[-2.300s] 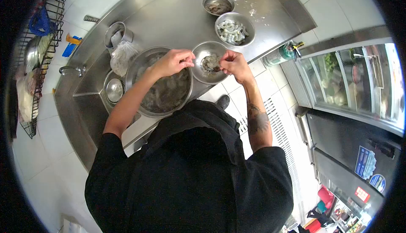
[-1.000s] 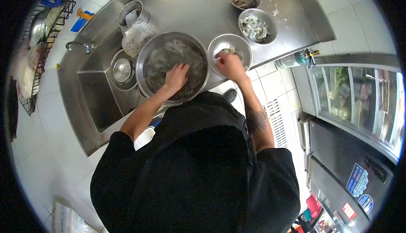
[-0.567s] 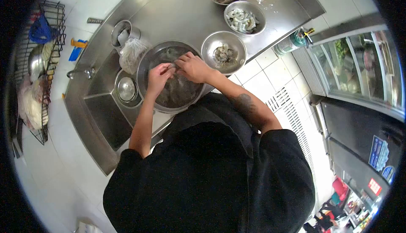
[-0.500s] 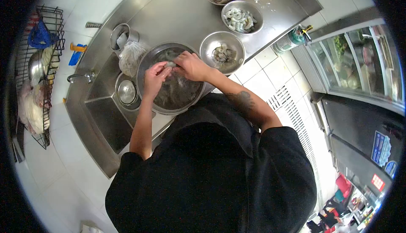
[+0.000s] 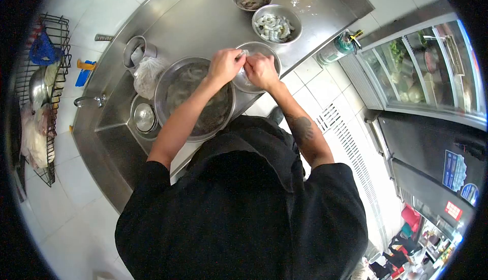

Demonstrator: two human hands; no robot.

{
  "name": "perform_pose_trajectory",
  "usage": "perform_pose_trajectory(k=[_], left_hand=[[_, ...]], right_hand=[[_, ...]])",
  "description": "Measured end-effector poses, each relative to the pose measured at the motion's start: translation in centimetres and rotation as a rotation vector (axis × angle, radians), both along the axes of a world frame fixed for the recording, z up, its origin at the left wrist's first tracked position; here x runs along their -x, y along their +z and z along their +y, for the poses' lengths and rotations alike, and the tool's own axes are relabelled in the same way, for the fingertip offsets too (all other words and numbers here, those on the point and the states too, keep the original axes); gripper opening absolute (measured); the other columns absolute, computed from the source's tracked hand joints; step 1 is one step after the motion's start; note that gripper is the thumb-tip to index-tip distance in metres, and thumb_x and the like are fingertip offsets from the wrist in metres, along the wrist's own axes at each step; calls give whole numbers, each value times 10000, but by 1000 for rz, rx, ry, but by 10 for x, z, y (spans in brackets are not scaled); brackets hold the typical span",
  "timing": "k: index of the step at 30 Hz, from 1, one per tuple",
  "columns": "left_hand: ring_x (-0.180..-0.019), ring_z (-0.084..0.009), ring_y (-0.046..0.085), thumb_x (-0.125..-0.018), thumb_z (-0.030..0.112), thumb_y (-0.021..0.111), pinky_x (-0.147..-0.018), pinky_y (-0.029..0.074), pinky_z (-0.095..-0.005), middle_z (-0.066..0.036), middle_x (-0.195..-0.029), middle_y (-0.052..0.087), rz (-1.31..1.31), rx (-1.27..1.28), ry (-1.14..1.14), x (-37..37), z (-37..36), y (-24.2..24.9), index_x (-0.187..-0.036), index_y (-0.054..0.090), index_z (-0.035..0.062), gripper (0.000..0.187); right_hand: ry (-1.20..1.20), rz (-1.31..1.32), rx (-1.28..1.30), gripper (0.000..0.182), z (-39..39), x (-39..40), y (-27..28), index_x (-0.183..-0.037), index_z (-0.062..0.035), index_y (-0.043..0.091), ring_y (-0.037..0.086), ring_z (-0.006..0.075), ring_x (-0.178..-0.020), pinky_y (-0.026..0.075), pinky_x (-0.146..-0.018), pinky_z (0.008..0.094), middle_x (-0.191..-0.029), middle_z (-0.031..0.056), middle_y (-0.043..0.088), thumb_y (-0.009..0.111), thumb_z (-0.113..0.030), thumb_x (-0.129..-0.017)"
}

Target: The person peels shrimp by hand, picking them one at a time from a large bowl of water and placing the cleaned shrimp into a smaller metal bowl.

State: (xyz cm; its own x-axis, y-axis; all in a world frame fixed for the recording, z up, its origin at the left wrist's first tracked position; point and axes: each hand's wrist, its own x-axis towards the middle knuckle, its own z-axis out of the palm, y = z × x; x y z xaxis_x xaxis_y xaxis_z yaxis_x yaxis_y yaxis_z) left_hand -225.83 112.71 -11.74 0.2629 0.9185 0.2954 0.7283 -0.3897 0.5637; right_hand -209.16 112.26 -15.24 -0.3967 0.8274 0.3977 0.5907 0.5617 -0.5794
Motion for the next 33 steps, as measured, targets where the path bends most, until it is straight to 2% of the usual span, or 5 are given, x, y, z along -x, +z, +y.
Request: perform_pose_trajectory(k=[4,8,11,22,33], left_hand=[[-739,-306,666,-814,161,723,-658,520,-390,-165,-861,665,-143,29,0,-6,17,-52,-982,716,27,215],[-772,-146,669,-831,48,727,-677,540,-263,-85,-919,671,-457,552,-78,7,14,-40,-1050,704,-9,227],[-781,-144,671,-860,1,691,-689,546,-246,-62,-903,663,-761,730,-207,10,14,-32,-1083,673,-30,226],[-736,-151,668,-873,22,699,-694,553,-281,-100,-838,688,-642,895,-381,51,6,19,-963,650,-62,133],[-781,-193,690,-868,42,707,-734,575,-304,-111,-859,685,-1153,974,-286,98,11,1,-968,650,-22,132]], right_hand=[[-176,-379,212,222,-19,-19,-10,-1001,-77,654,596,325,-1009,452,-769,538,-984,113,677,663,-243,-855],[-171,-144,6,372,-21,-28,1,-1141,-81,625,552,353,-1115,458,-843,539,-1137,116,644,672,-326,-866],[-10,-148,51,254,-8,-30,-2,-1076,-76,626,568,338,-1030,465,-782,497,-1022,110,637,629,-249,-890],[467,86,148,121,-5,-32,35,-865,11,620,581,338,-787,452,-691,421,-809,159,599,614,-107,-892],[214,491,643,197,11,-56,8,-780,-11,587,487,68,-625,412,-554,268,-668,-36,513,539,-116,-940]])
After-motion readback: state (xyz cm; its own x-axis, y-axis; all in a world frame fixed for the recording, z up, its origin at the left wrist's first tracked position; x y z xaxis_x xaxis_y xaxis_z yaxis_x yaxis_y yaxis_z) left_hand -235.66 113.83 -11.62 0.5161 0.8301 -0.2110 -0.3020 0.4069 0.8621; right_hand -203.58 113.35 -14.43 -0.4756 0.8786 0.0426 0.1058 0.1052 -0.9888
